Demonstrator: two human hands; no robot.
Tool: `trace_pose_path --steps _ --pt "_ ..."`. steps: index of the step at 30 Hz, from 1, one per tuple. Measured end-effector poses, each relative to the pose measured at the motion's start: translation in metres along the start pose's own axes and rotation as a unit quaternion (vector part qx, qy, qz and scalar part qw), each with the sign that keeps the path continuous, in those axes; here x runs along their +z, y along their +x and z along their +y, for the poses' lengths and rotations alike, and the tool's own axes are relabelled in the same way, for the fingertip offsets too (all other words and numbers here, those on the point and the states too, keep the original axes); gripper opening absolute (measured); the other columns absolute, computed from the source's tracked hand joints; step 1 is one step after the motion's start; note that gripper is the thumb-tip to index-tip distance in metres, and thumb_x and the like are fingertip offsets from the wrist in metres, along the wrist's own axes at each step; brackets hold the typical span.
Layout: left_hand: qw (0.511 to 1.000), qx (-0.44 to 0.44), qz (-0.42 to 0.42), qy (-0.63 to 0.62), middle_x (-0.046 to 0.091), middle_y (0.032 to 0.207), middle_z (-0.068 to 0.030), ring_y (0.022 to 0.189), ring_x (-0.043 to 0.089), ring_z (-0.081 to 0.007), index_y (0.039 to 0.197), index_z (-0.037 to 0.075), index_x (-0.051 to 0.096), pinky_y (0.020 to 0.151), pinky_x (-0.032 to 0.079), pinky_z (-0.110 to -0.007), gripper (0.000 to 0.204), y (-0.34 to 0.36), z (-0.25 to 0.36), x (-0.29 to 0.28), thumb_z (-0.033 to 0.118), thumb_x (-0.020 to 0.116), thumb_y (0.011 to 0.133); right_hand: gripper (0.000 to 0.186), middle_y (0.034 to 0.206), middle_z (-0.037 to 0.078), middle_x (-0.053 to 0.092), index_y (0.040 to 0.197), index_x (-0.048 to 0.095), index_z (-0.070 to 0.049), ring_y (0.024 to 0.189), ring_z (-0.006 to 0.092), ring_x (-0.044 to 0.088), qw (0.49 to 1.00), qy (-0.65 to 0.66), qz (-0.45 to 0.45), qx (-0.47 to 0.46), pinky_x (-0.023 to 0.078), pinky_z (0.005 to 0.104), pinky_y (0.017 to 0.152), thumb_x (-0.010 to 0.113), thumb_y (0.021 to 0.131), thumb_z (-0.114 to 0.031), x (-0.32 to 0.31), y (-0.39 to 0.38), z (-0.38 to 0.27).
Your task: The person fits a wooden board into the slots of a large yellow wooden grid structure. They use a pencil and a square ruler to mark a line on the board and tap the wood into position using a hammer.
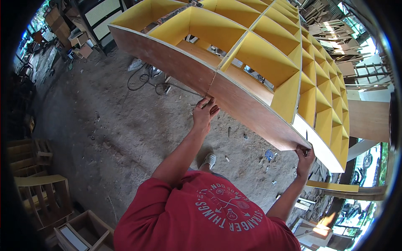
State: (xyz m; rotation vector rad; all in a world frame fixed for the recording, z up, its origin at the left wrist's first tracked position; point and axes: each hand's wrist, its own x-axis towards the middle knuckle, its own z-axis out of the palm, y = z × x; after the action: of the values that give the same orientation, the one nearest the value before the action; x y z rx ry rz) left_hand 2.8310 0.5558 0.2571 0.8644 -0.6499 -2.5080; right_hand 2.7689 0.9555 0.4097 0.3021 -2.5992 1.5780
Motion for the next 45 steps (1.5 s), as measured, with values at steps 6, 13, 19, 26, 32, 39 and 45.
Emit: trace_pose_path --steps 6,13,19,26,32,39,45 --pt "1.0 0.013 0.004 -0.005 0.064 0.111 -0.0117 0.101 0.066 -0.0236 0.123 0.001 0.052 0.093 0.057 -0.038 0.033 0.011 0.002 -0.008 0.009 0.066 0.094 0.031 0.093 0.003 0.066 0.116 0.061 -0.001 0.088 0.0109 0.06 1.0 -0.006 0.002 -0.002 0.049 0.0288 0.085 0.07 0.087 -0.003 0.0 -0.001 0.005" --pt "0.997 0.002 -0.029 -0.069 0.063 0.116 -0.0142 0.108 0.065 -0.0257 0.12 -0.002 0.056 0.101 0.054 -0.04 0.025 0.025 0.0 -0.02 0.014 0.058 0.1 0.037 0.098 0.005 0.063 0.122 0.057 0.001 0.091 0.0123 0.059 1.0 -0.023 -0.002 0.011 0.054 0.0303 0.086 0.069 0.087 -0.002 -0.005 0.001 0.015" --pt "0.998 -0.01 -0.023 -0.059 0.064 0.118 -0.0147 0.112 0.064 -0.0268 0.12 -0.003 0.055 0.103 0.053 -0.04 0.025 0.026 0.001 -0.021 0.012 0.056 0.1 0.039 0.098 0.006 0.063 0.124 0.056 0.001 0.091 0.0126 0.058 1.0 -0.006 -0.005 0.006 0.054 0.0305 0.086 0.069 0.087 -0.003 -0.006 0.002 0.019" --pt "0.997 -0.018 -0.043 -0.065 0.064 0.114 -0.0109 0.106 0.065 -0.0237 0.12 0.0 0.056 0.101 0.053 -0.041 0.026 0.033 -0.003 -0.025 0.014 0.061 0.098 0.036 0.1 0.005 0.067 0.123 0.059 0.0 0.093 0.013 0.062 1.0 -0.009 0.016 0.013 0.049 0.0301 0.088 0.067 0.088 0.001 -0.002 -0.002 0.005" --pt "0.997 -0.029 -0.04 -0.054 0.063 0.117 -0.0131 0.11 0.063 -0.0251 0.125 -0.002 0.054 0.106 0.05 -0.04 0.029 0.049 -0.01 -0.036 0.012 0.057 0.099 0.035 0.103 0.006 0.067 0.123 0.059 0.0 0.097 0.0136 0.062 1.0 -0.013 -0.009 -0.017 0.051 0.0296 0.085 0.068 0.089 -0.001 -0.004 0.002 0.009" --pt "0.998 -0.023 -0.034 -0.042 0.055 0.137 -0.0104 0.129 0.052 -0.0231 0.141 0.001 0.046 0.114 0.043 -0.038 0.044 0.037 -0.001 -0.028 0.018 0.054 0.101 0.033 0.107 0.004 0.066 0.122 0.061 -0.002 0.101 0.0119 0.062 0.999 0.047 0.005 0.023 0.054 0.0298 0.083 0.069 0.089 -0.001 0.002 0.0 -0.006" --pt "0.998 -0.014 -0.01 -0.063 0.061 0.124 -0.0123 0.119 0.059 -0.0231 0.128 -0.001 0.054 0.11 0.047 -0.039 0.032 0.033 -0.001 -0.023 0.015 0.056 0.1 0.032 0.106 0.005 0.067 0.121 0.062 -0.002 0.099 0.0108 0.061 1.0 0.014 -0.009 0.019 0.055 0.0298 0.081 0.068 0.089 0.001 -0.001 -0.001 -0.013"
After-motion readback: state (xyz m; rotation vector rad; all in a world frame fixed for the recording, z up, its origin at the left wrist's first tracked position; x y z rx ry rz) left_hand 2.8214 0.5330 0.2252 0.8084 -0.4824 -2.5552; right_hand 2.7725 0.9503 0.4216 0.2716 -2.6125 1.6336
